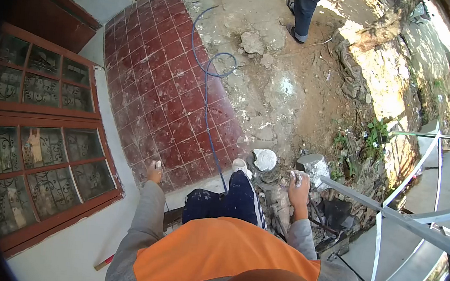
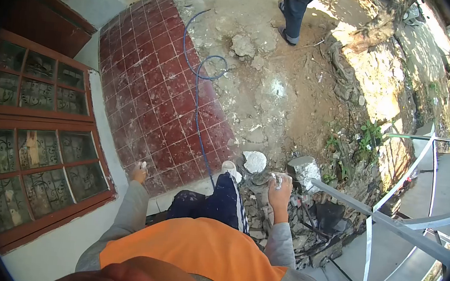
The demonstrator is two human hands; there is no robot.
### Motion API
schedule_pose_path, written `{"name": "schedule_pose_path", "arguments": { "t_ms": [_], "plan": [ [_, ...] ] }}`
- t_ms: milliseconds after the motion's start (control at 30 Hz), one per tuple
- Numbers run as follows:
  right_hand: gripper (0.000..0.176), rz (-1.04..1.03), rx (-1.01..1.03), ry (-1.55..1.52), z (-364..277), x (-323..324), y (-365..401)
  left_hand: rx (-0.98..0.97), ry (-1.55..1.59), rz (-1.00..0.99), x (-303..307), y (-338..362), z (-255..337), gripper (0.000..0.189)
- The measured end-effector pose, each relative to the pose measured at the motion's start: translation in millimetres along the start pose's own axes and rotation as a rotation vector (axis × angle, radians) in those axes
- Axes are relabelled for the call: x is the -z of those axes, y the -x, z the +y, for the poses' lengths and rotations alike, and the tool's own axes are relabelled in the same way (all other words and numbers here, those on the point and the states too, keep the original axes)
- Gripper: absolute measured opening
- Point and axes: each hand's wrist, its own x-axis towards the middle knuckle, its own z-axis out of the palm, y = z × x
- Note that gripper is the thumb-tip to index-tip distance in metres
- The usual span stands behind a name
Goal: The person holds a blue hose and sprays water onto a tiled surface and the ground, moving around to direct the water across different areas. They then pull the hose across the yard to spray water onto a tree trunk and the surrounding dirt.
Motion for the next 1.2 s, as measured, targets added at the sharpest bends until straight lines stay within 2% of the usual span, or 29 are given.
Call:
{"name": "schedule_pose_path", "arguments": {
  "t_ms": [33, 67, 100, 133, 167, 200, 233, 300, 333, 367, 400, 467, 567, 600, 633, 667, 700, 733, 767, 800, 833, 867, 933, 967, 1033, 1100, 1133, 1167, 1200],
  "plan": [
    [0.026, -0.021, -0.081, 0.013, 5.0, 7.1, 15.3, 0.179, 0.071, -0.057, 17.7, 62.2, -2.7, 0.039],
    [0.021, -0.043, -0.161, 0.025, 8.8, 13.4, 24.4, 0.265, -0.2, -0.148, 6.6, 90.0, -58.1, 0.037],
    [0.021, 0.029, -0.097, 0.037, -16.3, 36.4, -93.5, 0.176, -0.225, -0.173, -1.5, 24.7, -28.7, 0.041],
    [0.021, 0.035, -0.128, 0.051, -21.1, 46.9, -112.5, 0.282, -0.401, -0.391, 8.2, 41.9, -39.5, 0.044],
    [0.02, 0.034, -0.162, 0.058, -28.5, 52.6, -129.8, 0.295, -0.396, -0.397, 7.8, 50.8, -68.7, 0.044],
    [0.022, -0.041, -0.226, 0.081, -39.9, 55.7, -147.5, -0.322, -0.972, -0.861, -0.5, 55.2, -112.6, 0.047],
    [0.022, -0.046, -0.213, 0.089, -46.8, 54.9, -178.5, -0.318, -0.956, -0.864, -4.0, 49.1, -104.5, 0.047],
    [0.018, 0.082, -0.051, 0.033, -60.6, 43.3, -242.7, -0.236, -0.821, -0.822, -75.7, 45.7, -45.3, 0.05],
    [0.018, 0.071, -0.043, 0.036, -77.6, 38.0, -279.3, -0.192, -0.756, -0.801, -123.0, 59.9, -2.8, 0.052],
    [0.016, 0.058, -0.051, -0.12, -102.3, 34.7, -317.9, -0.149, -0.693, -0.777, -141.1, 56.8, 36.8, 0.053],
    [0.014, 0.045, -0.063, -0.28, -122.3, 32.3, -347.9, -0.108, -0.633, -0.75, -152.4, 20.8, 53.2, 0.055],
    [0.013, 0.068, -0.014, -0.312, -149.7, 24.8, -402.0, -0.025, -0.513, -0.678, -156.9, -79.5, 106.9, 0.058],
    [0.014, 0.089, 0.059, -0.27, -167.9, -22.6, -499.6, 0.139, -0.28, -0.477, -164.7, -235.3, 147.5, 0.063],
    [0.015, 0.114, -0.008, -0.309, -168.5, -45.2, -532.8, 0.189, -0.188, -0.408, -162.8, -277.7, 169.6, 0.065],
    [0.016, 0.115, -0.106, -0.328, -167.1, -59.9, -552.3, 0.251, -0.115, -0.373, -156.7, -281.1, 179.4, 0.067],
    [0.016, 0.081, -0.094, -0.323, -170.0, -68.0, -573.5, 0.364, -0.213, -0.491, -169.7, -358.1, 207.4, 0.072],
    [0.016, 0.071, -0.042, -0.203, -172.2, -68.6, -586.7, 0.104, -0.268, -0.372, -114.6, -402.7, 270.2, 0.022],
    [0.016, 0.078, 0.03, -0.092, -177.6, -67.2, -611.0, 0.215, 0.085, -0.238, -68.8, -441.3, 342.5, 0.019],
    [0.016, 0.054, 0.055, -0.092, -183.6, -62.4, -634.2, 0.032, 0.057, -0.082, -21.5, -473.6, 408.5, 0.021],
    [0.017, 0.059, 0.026, -0.177, -190.2, -56.6, -653.1, -0.014, 0.159, -0.083, 12.1, -516.4, 459.7, 0.022],
    [0.017, 0.064, -0.009, -0.267, -195.2, -55.1, -670.4, -0.077, 0.084, 0.003, 63.1, -533.6, 520.4, 0.026],
    [0.017, 0.041, 0.004, -0.279, -192.4, -55.5, -689.2, -0.192, 0.107, 0.072, 96.5, -555.8, 562.8, 0.031],
    [0.016, -0.009, -0.048, -0.218, -182.3, -62.1, -750.5, -0.3, 0.153, 0.184, 137.0, -606.6, 627.6, 0.027],
    [0.016, -0.022, -0.022, -0.218, -185.7, -71.8, -786.9, -0.278, 0.165, 0.2, 153.8, -624.8, 645.5, 0.027],
    [0.014, -0.151, 0.007, -0.013, -193.9, -87.6, -867.9, -0.271, 0.355, 0.301, 172.8, -662.3, 676.1, 0.019],
    [0.016, -0.284, 0.18, 0.069, -200.4, -114.1, -959.4, -0.159, 0.394, 0.481, 151.1, -687.0, 668.5, 0.024],
    [0.017, -0.317, 0.291, 0.145, -216.6, -135.6, -1017.3, 0.043, 0.441, 0.443, 109.3, -711.3, 645.0, 0.035],
    [0.019, -0.415, 0.385, 0.144, -235.0, -151.7, -1066.8, 0.308, 0.292, 0.336, 112.6, -689.8, 652.1, 0.045],
    [0.018, -0.527, 0.358, 0.1, -261.5, -158.8, -1110.1, 0.485, 0.248, 0.35, 66.3, -680.5, 633.4, 0.049]
  ]
}}
